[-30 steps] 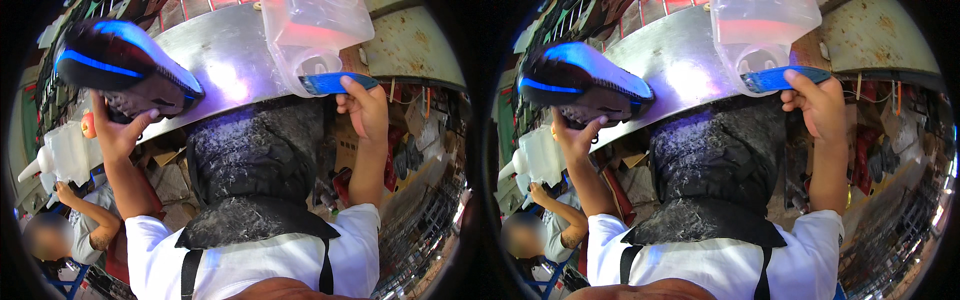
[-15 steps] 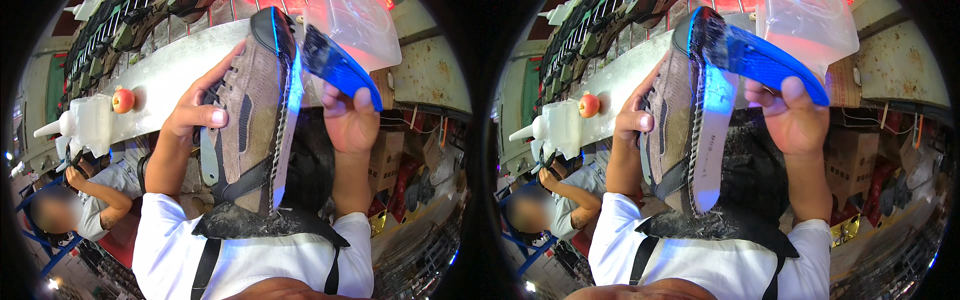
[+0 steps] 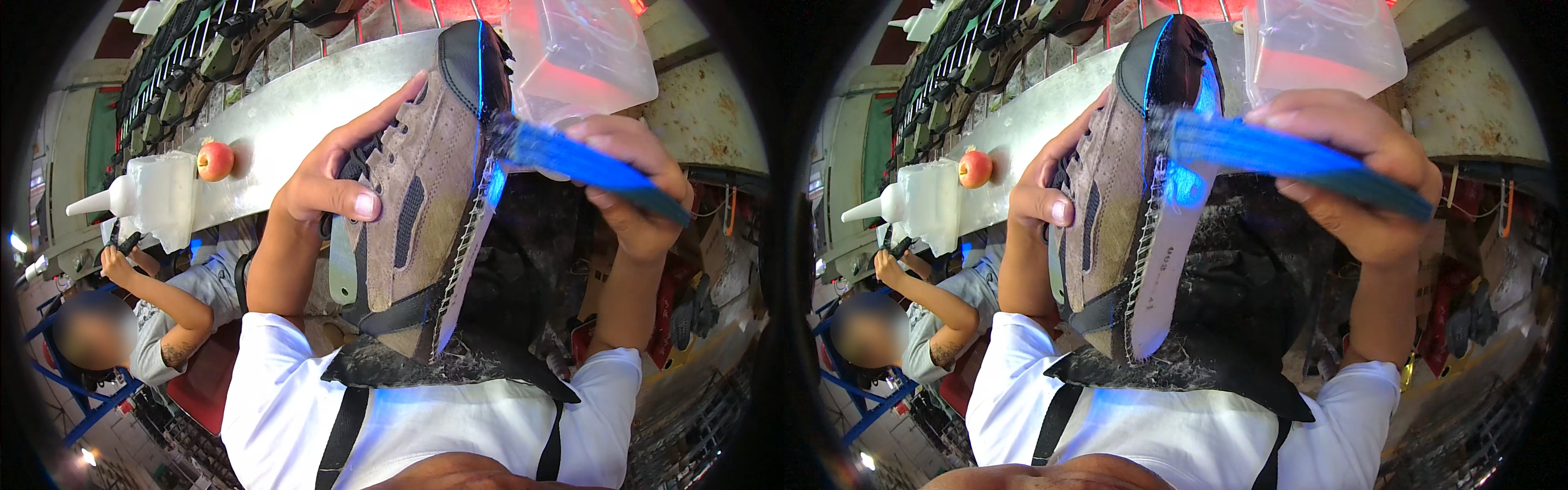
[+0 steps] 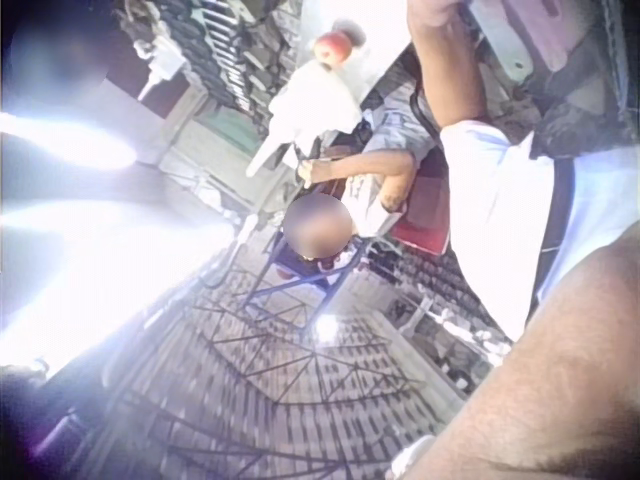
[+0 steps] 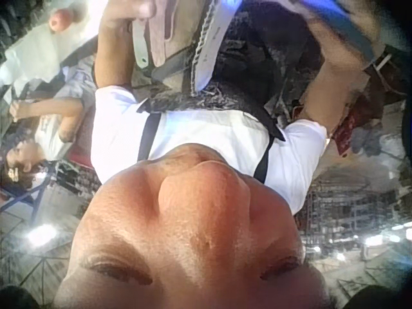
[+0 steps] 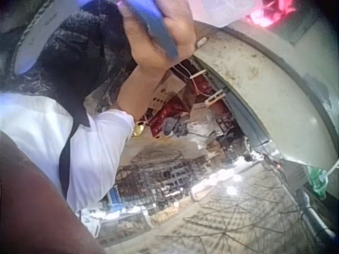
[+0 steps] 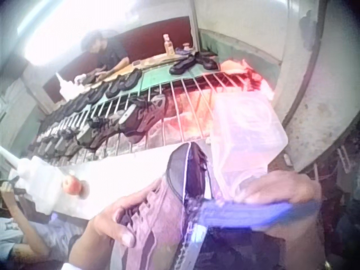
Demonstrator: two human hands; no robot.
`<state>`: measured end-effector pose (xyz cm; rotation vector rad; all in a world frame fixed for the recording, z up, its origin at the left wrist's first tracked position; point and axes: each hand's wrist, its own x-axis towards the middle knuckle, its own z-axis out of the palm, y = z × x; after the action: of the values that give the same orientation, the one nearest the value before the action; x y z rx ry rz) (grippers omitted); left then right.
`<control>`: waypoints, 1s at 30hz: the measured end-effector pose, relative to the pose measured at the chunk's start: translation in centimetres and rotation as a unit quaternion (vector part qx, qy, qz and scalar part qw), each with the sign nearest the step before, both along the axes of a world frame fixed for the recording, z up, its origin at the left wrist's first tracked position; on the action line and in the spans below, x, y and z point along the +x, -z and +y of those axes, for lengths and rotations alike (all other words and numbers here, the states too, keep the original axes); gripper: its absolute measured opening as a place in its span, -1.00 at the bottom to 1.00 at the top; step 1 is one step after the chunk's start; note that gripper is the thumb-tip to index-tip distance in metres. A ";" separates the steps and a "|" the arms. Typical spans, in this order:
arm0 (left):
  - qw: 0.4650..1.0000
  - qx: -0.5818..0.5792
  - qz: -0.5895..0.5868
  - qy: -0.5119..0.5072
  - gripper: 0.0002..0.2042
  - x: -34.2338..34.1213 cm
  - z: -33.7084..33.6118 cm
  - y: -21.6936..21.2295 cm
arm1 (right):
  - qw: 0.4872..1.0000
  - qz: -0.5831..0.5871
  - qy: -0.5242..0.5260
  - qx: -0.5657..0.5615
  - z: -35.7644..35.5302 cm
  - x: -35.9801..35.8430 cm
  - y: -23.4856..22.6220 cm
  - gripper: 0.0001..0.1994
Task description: The person applies adhesive to the lower edge of a shoe upper using a brush dipped in a container, then places the shoe onto a conveyor belt.
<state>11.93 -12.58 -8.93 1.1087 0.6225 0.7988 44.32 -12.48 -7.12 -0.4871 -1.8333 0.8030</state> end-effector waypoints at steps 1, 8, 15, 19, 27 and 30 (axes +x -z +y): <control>1.000 0.011 0.002 0.003 0.16 -0.1 0.0 -0.1 | 0.996 -0.053 -0.009 0.065 0.6 0.3 -0.5 -0.65; 0.997 0.065 0.026 0.020 0.14 -1.0 -0.2 -0.2 | 0.990 -0.122 -0.022 0.065 -0.1 -0.2 -3.5 -0.69; 0.997 0.073 0.031 0.023 0.12 -0.5 -0.2 -0.8 | 0.970 -0.176 0.076 0.152 -0.9 -0.4 -4.9 -0.73; 0.997 0.069 0.016 0.019 0.12 -0.7 -0.1 -0.4 | 0.980 -0.143 -0.008 0.137 -0.5 -0.1 -3.9 -0.74; 0.998 0.055 0.008 -0.007 0.12 -0.7 -0.3 0.0 | 0.996 -0.080 -0.027 0.041 -1.6 -0.5 -0.4 -0.70; 0.999 0.050 -0.013 -0.013 0.11 -0.4 -0.1 0.6 | 0.998 0.000 -0.016 -0.057 -3.4 -1.0 1.1 -0.70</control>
<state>11.53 -12.69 -9.53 1.1819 0.5801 0.8732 43.30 -15.91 -8.24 -0.5324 -1.8047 0.9333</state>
